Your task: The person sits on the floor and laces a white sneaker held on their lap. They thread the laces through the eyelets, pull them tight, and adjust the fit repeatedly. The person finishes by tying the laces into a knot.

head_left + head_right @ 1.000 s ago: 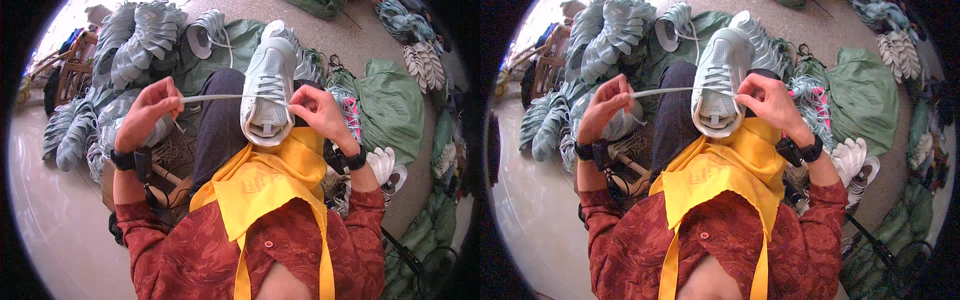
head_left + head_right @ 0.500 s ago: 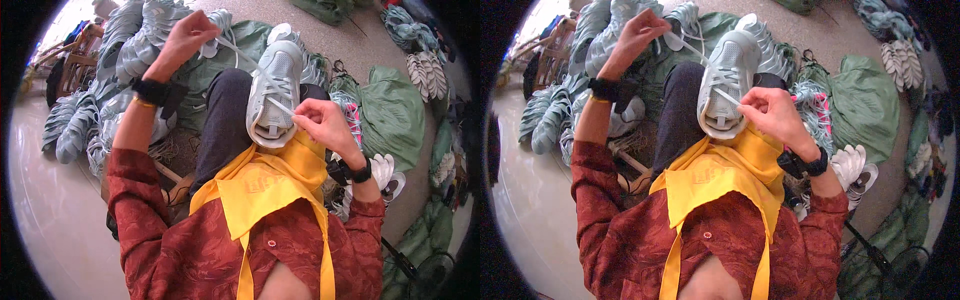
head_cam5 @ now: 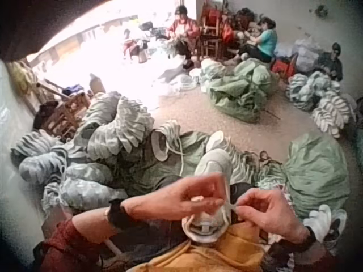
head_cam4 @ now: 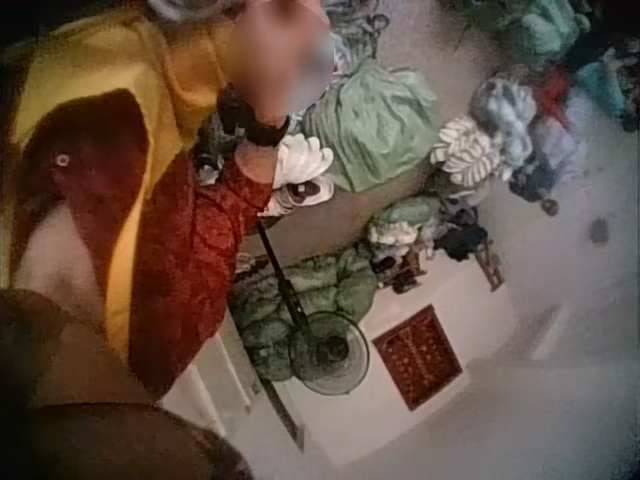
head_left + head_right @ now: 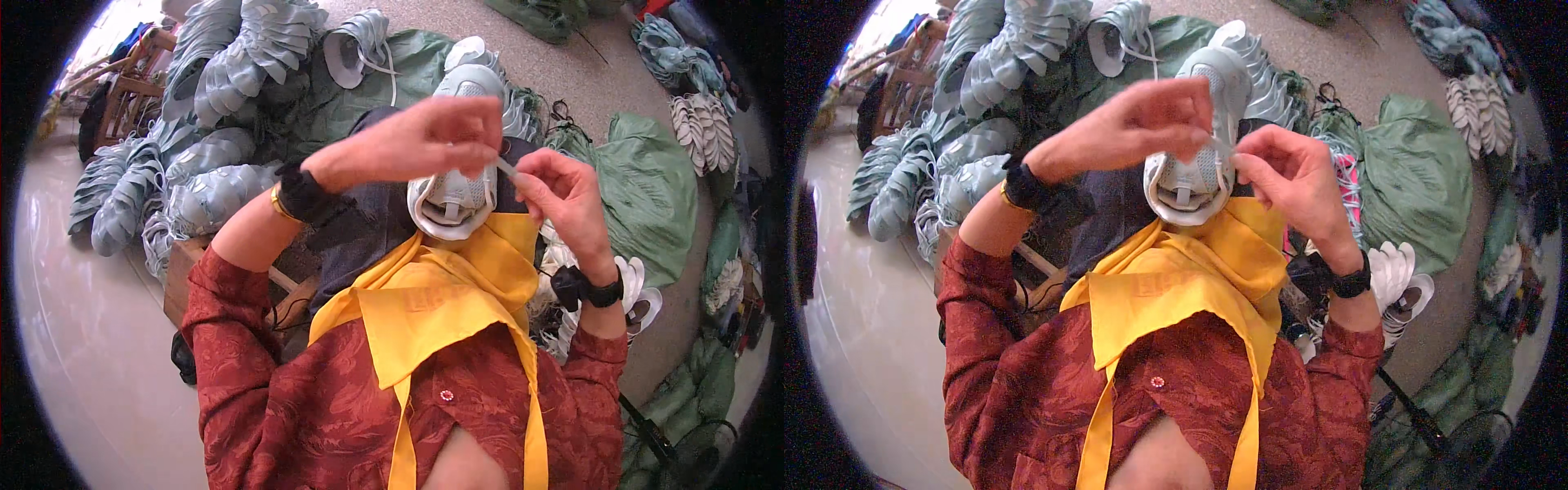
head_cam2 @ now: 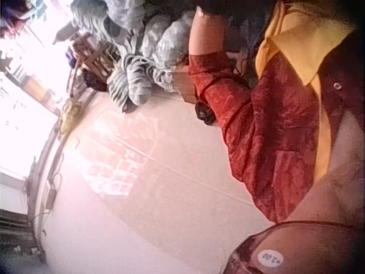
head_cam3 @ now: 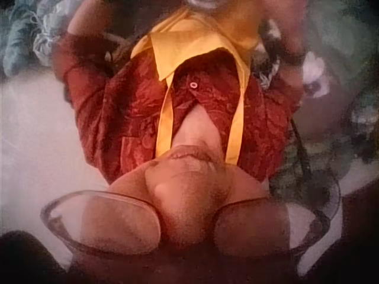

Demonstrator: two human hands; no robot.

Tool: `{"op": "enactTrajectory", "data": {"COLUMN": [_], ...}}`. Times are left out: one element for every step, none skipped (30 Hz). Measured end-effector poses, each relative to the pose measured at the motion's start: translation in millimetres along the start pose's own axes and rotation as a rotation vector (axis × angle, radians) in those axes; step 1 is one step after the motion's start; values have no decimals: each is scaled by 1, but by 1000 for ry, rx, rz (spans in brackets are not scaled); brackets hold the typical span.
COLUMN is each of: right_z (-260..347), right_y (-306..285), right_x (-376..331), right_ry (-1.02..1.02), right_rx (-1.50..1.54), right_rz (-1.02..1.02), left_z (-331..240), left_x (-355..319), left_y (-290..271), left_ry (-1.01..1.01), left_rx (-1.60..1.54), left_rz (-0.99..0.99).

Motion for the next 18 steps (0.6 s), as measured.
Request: {"op": "enactTrajectory", "data": {"right_z": [-6,-12,-20,-27,-34,-42,-51,-59,-64,-68,-71,-72,-75,-74,-71,-68,-65,-62], "right_y": [-9,-19,-30,-41,-49,-58,-65,-72,-75,-77,-78,-77,-77,-76,-74,-72,-66,-59], "right_x": [-2,-5,-10,-15,-21,-27,-34,-40,-46,-50,-53,-56,-58,-59,-58,-56,-54,-52], "right_ry": [8,13,20,27,21,41,62,82,104,112,120,127,137,168,198,228,210,191], "right_rx": [14,9,2,-3,6,13,19,25,39,30,22,13,10,-58,-126,-193,-174,-155], "right_rz": [-12,-41,-70,-98,-83,-89,-93,-98,-102,-99,-97,-99,-138,-142,-143,-143,-127,-115], "left_z": [1,3,3,2,2,2,3,7,12,17,24,30,36,39,37,39,42,46], "left_x": [-1,-5,-12,-20,-28,-35,-43,-50,-57,-61,-66,-68,-72,-77,-81,-84,-87,-89], "left_y": [-8,-17,-25,-33,-41,-48,-54,-60,-67,-71,-73,-75,-79,-84,-86,-88,-90,-91], "left_ry": [42,20,16,9,-8,-24,-40,-56,-69,-82,-113,-120,-127,-134,-186,-200,-215,-227], "left_rx": [-87,-110,-114,-116,-101,-87,-73,-63,-52,-42,-28,-19,-10,-1,17,44,71,97], "left_rz": [-68,-116,-144,-173,-211,-245,-282,-301,-318,-336,-415,-427,-440,-453,-449,-455,-463,-468]}}
Point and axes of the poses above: each hand's wrist, its own x-axis towards the middle knuckle, its own y-axis out of the palm, z = x × y, the point moved 7 cm from there along x, towards the middle knuckle, and after that the axes turned 13 degrees about x, right-handed, at the moved point
